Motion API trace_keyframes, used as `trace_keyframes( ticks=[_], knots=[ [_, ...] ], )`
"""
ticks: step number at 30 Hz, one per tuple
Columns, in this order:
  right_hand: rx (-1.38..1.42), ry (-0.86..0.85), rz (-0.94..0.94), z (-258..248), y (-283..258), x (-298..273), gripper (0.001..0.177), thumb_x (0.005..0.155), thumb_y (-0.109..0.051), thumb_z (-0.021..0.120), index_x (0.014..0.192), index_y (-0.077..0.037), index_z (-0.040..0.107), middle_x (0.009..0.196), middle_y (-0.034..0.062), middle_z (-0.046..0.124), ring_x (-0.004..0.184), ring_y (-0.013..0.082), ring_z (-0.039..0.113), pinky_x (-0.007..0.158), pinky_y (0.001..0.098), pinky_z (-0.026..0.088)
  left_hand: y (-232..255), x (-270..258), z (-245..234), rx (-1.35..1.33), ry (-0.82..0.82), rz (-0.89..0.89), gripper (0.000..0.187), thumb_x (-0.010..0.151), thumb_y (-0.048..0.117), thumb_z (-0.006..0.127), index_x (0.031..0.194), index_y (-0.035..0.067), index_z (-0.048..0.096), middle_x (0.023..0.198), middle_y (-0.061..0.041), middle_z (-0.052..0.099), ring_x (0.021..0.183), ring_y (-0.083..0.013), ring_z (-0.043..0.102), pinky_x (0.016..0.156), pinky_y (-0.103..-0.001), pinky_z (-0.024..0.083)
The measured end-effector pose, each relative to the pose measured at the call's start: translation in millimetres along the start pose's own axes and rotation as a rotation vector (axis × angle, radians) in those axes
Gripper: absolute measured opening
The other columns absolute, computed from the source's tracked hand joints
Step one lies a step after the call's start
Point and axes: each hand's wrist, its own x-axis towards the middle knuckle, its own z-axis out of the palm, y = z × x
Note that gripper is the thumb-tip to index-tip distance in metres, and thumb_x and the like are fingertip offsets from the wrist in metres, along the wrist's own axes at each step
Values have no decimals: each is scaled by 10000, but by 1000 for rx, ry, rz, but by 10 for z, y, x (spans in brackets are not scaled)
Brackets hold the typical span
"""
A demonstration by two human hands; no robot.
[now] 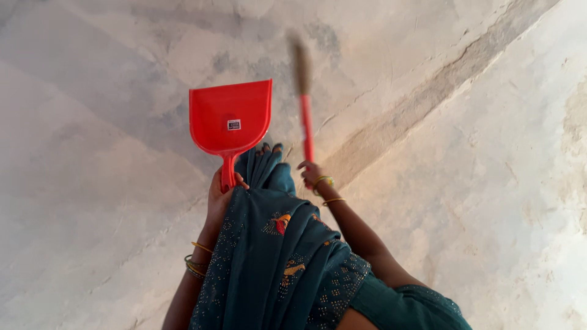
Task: The person sweeps a concrete floor using a small broom and a red dustpan. They move across the room, sweeping debris into the dustpan while navigating around stacked plastic chairs and a metal bucket.
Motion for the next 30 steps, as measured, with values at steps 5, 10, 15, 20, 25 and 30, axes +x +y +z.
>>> trace_keyframes(
  ticks=[5, 10, 15, 20, 25, 30],
  knots=[
    [-796, -108, -407, 269, -602, 495, 334, 754, -55, 698, 1019, -239, 787, 994, 67, 760, 933, 285, 705, 828, 429, 576, 512, 485, 66, 105, -41, -68, 679, 833, -68, 630, 1478, -29, 419, 1010, -79, 596, 889, -171, 671, 798, -295, 597],
    [-884, -251, -242, 269, -909, 768, 428, 731, -95, 763, 1114, -287, 773, 1062, 79, 745, 988, 290, 714, 883, 414, 576, 831, 980, -6, 155, -82, -119, 662, 833, -19, 661, 1447, -28, 416, 1054, -85, 611, 927, -164, 724, 815, -299, 622],
    [-244, -54, 33, -173, -730, 560, 501, 721, 64, 730, 1130, -215, 807, 901, 49, 728, 698, 155, 627, 604, 328, 531, 1109, 1353, -171, 202, -137, -114, 669, 858, 11, 665, 1480, -25, 421, 1067, -101, 617, 848, -163, 692, 743, -290, 597],
    [201, 272, 192, -581, -843, 632, 392, 804, 91, 659, 1095, -151, 763, 624, 59, 573, 382, 184, 447, 335, 338, 370, 1401, 1682, -186, 151, -91, -166, 647, 874, 12, 634, 1481, 4, 409, 1035, -79, 587, 795, -124, 663, 663, -266, 585],
    [602, 288, 153, -841, -1325, 1001, 356, 831, 106, 589, 1092, -113, 693, 673, 42, 568, 495, 155, 574, 438, 332, 520, 1673, 1949, -155, 170, -65, -123, 582, 882, 16, 658, 1425, -25, 451, 1060, -75, 584, 764, -116, 656, 644, -253, 560],
    [554, 277, 3, -778, -1664, 1327, 273, 852, 66, 634, 1080, -74, 690, 706, 63, 583, 521, 168, 583, 467, 336, 536, 1740, 2257, -105, 167, -48, -195, 607, 863, 14, 672, 1420, -33, 435, 1051, -109, 604, 761, -147, 691, 642, -274, 570]
  ],
)
